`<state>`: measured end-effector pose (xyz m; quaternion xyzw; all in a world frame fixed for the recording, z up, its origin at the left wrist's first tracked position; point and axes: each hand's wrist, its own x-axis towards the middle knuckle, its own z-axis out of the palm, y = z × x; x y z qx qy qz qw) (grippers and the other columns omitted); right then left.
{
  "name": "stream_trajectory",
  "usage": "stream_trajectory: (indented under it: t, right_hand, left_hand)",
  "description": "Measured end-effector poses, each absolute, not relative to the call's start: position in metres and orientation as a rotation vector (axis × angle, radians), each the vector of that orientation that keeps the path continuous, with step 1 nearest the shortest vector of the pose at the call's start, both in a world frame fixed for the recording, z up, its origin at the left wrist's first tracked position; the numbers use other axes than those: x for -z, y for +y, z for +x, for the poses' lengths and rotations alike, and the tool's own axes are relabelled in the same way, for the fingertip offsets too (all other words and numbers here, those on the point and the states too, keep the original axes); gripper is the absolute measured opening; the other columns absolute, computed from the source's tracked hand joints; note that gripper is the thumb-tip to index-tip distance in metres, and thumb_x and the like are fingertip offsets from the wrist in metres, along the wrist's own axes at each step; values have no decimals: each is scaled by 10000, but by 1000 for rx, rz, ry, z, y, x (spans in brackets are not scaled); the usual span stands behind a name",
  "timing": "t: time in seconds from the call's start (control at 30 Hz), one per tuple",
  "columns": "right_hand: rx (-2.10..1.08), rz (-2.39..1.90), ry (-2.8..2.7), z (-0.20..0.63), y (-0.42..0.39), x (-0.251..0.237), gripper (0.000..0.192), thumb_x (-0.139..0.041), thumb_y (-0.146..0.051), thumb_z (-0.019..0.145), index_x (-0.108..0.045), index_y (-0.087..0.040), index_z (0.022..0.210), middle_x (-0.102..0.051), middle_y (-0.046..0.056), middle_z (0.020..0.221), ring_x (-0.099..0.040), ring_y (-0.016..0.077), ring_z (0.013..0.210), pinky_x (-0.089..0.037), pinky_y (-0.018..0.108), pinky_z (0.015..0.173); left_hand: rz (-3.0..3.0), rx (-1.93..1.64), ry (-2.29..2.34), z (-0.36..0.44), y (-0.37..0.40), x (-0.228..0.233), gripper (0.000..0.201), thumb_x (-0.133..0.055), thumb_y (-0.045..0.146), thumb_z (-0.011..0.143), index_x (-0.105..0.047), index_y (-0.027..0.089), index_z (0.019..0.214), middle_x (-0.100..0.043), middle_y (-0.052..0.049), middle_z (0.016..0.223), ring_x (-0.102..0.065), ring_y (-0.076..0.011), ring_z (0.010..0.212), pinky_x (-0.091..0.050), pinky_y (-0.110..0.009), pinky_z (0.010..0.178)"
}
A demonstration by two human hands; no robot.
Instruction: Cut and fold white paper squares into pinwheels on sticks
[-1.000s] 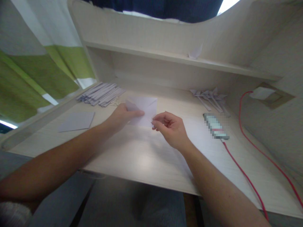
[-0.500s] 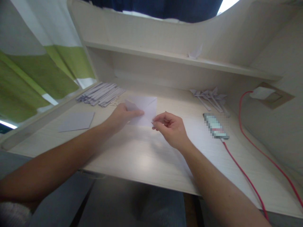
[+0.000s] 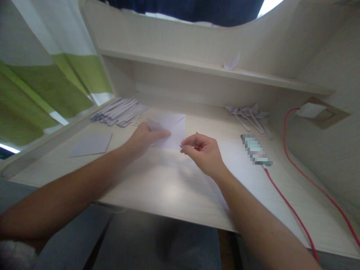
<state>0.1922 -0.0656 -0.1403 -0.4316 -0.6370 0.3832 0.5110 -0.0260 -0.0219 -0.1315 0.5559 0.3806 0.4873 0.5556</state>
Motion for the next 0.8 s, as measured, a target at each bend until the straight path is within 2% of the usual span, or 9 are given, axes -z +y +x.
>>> stream_trajectory:
  t: [0.2,0.4,0.57,0.8]
  right_hand:
    - [-925,-1044,-1545,192,-66,139,88,-855,-243,785,-794,-182,802,-783,44,754,-737,187,685,-573,323,670]
    - [-945,-1031,-1541,192,-66,139,109,-852,-266,815,-782,-184,804,-771,32,731,-730,175,681,-565,311,676]
    - [-962,-1019,-1527,192,-65,140,106,-854,-262,814,-780,-187,822,-770,30,755,-740,181,688,-587,324,689]
    - [-935,-1034,-1540,192,-64,141,105,-854,-255,814,-772,-189,807,-761,19,737,-735,169,670,-586,309,671]
  left_hand:
    - [1332,-1142,926,-27,-22,130,252,-877,329,652,-715,137,660,-694,4,648,-576,-113,562,-470,-241,586]
    - [1318,-1144,915,-27,-22,131,255,-883,331,647,-753,131,739,-727,-9,708,-616,-127,606,-473,-242,595]
    - [1329,-1137,904,-27,-23,130,257,-881,330,644,-717,134,669,-683,9,643,-569,-106,563,-464,-238,587]
    - [1340,-1133,938,-26,-23,130,251,-870,333,647,-710,142,670,-680,3,647,-574,-118,574,-460,-245,582]
